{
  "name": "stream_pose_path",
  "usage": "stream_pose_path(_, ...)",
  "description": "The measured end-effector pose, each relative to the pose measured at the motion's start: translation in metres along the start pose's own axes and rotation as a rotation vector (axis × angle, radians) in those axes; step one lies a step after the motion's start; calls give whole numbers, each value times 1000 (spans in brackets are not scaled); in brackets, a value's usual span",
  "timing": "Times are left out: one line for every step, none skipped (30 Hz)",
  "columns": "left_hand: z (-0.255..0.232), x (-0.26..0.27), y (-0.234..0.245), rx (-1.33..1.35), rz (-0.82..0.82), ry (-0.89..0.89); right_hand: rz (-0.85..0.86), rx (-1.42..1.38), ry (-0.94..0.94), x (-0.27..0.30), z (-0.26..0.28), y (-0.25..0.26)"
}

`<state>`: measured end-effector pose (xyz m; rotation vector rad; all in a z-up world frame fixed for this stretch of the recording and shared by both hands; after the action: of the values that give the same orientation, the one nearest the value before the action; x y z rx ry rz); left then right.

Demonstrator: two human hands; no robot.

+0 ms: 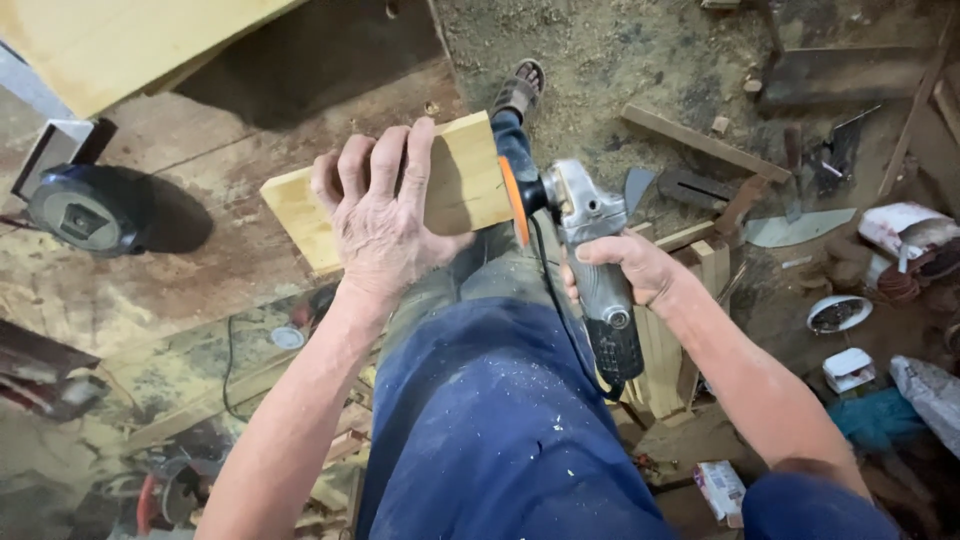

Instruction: The person uses an angle grinder with a sanding disc to smooth the edges and surfaces of a small rectangular wooden block. They hold the block with their left hand and the tool with their right, repeatedly moving the grinder along the wood's edges and faces.

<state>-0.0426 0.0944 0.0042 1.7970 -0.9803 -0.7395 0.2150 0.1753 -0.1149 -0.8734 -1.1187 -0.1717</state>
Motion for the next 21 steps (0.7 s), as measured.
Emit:
stream_pose_path(1, 2, -1, -2, 6, 4, 4, -2, -6, -1, 6, -4)
stream_pose_path(2, 2, -2, 3, 15, 10, -1, 31, 10, -1, 14, -6)
stream_pose_path(2, 2, -3, 7, 24, 15, -5, 65, 26, 0, 23, -9)
stream_pose_path(-1, -1, -2, 9, 18, 7, -11, 65, 35, -1, 20, -6)
stream_pose_path(-4, -3, 3, -3, -18, -13, 24, -3, 56, -3, 18, -8)
stream_pose_path(-7, -3, 9, -22, -50, -21, 68, -67, 67, -5, 16, -10)
stream_pose_path(-5, -4, 9, -26, -54, -19, 72, -62, 68, -6, 19, -10)
stream_pose_path(-4, -3, 6, -20, -36, -19, 59, -66, 55, -6, 16, -9)
stream_pose_path(-3, -1, 2, -15, -19, -19, 47, -69, 41, -6, 14, -8)
stream_pose_path(-4, -2, 3, -14, -21, -20, 46, -68, 43, -6, 17, -9)
stream_pose_path(-5, -3, 4, -18, -29, -23, 38, -61, 46, -6, 21, -9)
stream_pose_path(-5, -4, 6, -23, -36, -24, 32, -54, 47, -7, 25, -10)
stream_pose_path(-6, -5, 7, -25, -37, -24, 33, -53, 48, -8, 29, -11)
stream_pose_path(-7, -6, 8, -27, -41, -22, 30, -71, 53, -10, 34, -12)
stream_pose_path(-7, -7, 9, -30, -46, -20, 27, -88, 58, -11, 38, -14)
stream_pose_path(-5, -5, 7, -32, -48, -18, 29, -85, 59, -12, 43, -14)
stream_pose_path(-3, -3, 2, -26, -21, -16, 34, -68, 88, -12, 49, -14)
stream_pose_path(0, 1, -3, -19, 9, -13, 39, -54, 115, -13, 54, -16)
stream_pose_path(-1, 1, -3, -21, 10, -10, 42, -53, 112, -13, 58, -18)
stream_pose_path(0, 1, -3, -17, 12, 0, 13, -35, 112, -13, 62, -17)
stream_pose_path(2, 0, -3, -13, 14, 10, -16, -17, 111, -14, 67, -17)
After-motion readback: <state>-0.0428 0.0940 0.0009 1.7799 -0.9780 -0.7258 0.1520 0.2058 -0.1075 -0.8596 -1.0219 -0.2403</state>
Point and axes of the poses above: each hand's wrist, its own x-axis away from the middle knuckle, its own y-axis out of the back of the hand, z = x × y, the point moved 10 cm from there along -x, towards the middle knuckle, and after that the axes turned 10 degrees about x, right-handed, at the moved point
